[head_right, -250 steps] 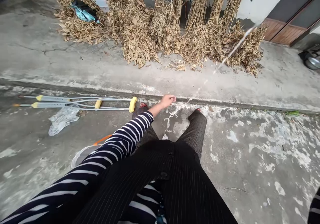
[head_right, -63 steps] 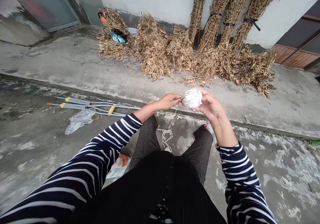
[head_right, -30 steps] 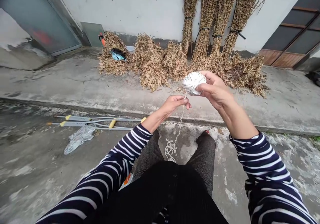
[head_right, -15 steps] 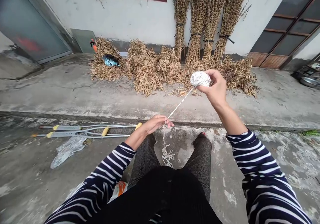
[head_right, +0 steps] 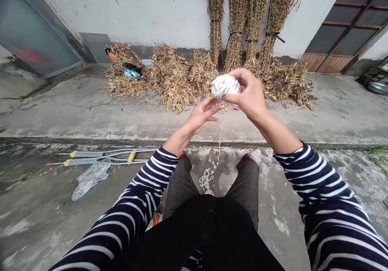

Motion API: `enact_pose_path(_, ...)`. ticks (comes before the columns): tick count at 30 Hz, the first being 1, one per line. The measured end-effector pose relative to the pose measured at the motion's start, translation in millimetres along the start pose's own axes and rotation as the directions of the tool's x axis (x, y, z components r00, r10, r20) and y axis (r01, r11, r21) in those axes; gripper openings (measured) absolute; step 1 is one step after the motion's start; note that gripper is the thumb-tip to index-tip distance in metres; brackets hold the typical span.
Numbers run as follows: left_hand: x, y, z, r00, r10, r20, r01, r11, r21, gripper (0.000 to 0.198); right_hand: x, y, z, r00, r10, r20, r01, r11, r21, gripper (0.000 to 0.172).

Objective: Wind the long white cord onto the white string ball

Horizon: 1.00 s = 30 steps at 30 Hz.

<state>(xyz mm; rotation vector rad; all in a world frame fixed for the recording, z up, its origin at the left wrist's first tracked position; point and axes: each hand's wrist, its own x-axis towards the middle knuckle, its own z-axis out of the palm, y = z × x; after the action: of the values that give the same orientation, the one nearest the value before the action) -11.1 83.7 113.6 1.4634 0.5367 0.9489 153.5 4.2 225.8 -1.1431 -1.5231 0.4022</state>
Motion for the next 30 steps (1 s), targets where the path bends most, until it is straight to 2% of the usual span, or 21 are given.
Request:
enact_pose_path(3,14.5,25.3,20.6,0.997,0.066,-0.027,-0.069,0.986,-0.152,0.046,0.3,7.3,4.9,0.999,0.032,0.022,-0.033,0.999,0.032,0.043)
enact_pose_path(6,18.6,26.0,25.6,0.997,0.044,-0.061,-0.052,0.989,-0.136,0.032,2.2,12.2,0.9,0.990,0.138,0.013,-0.138,0.983,0.124,0.048)
enact_pose_path(9,16.3,18.8,19.8,0.996,0.040,-0.080,-0.045,0.997,-0.067,0.019,3.4,15.4,-7.3,0.949,0.297,0.107,-0.315,0.912,0.262,0.054)
enact_pose_path(12,12.5,15.3,9.8,0.998,0.011,-0.060,-0.012,0.999,-0.030,0.012,1.7,14.5,-12.5,0.886,0.396,0.242,-0.463,0.791,0.401,0.053)
enact_pose_path(15,8.7,11.7,0.1,0.998,-0.017,-0.059,0.015,0.999,-0.036,0.014,-1.3,9.3,-12.2,0.859,0.407,0.311,-0.511,0.717,0.473,0.051)
enact_pose_path(18,3.8,0.3,-5.2,0.997,-0.068,-0.032,0.067,0.997,-0.025,0.016,-0.8,4.8,-10.0,0.862,0.417,0.288,-0.506,0.718,0.478,0.051)
enact_pose_path(21,-5.1,-18.8,-5.3,0.989,-0.137,-0.047,0.136,0.990,-0.026,0.018,4.4,3.5,-10.2,0.888,0.421,0.184,-0.459,0.798,0.389,0.051)
enact_pose_path(24,-18.3,-37.3,-4.1,0.978,-0.199,-0.062,0.195,0.978,-0.071,0.020,11.2,4.7,-13.1,0.939,0.340,0.046,-0.342,0.914,0.219,0.047)
enact_pose_path(27,-32.7,-46.1,-3.8,0.971,-0.235,0.046,0.239,0.966,-0.098,0.026,15.9,11.3,-14.4,0.964,0.265,-0.007,-0.264,0.964,0.037,0.046)
enact_pose_path(30,-44.6,-42.6,-3.1,0.956,-0.247,0.155,0.269,0.952,-0.145,0.030,16.0,28.8,-9.7,0.984,0.175,-0.029,-0.177,0.963,-0.201,0.048)
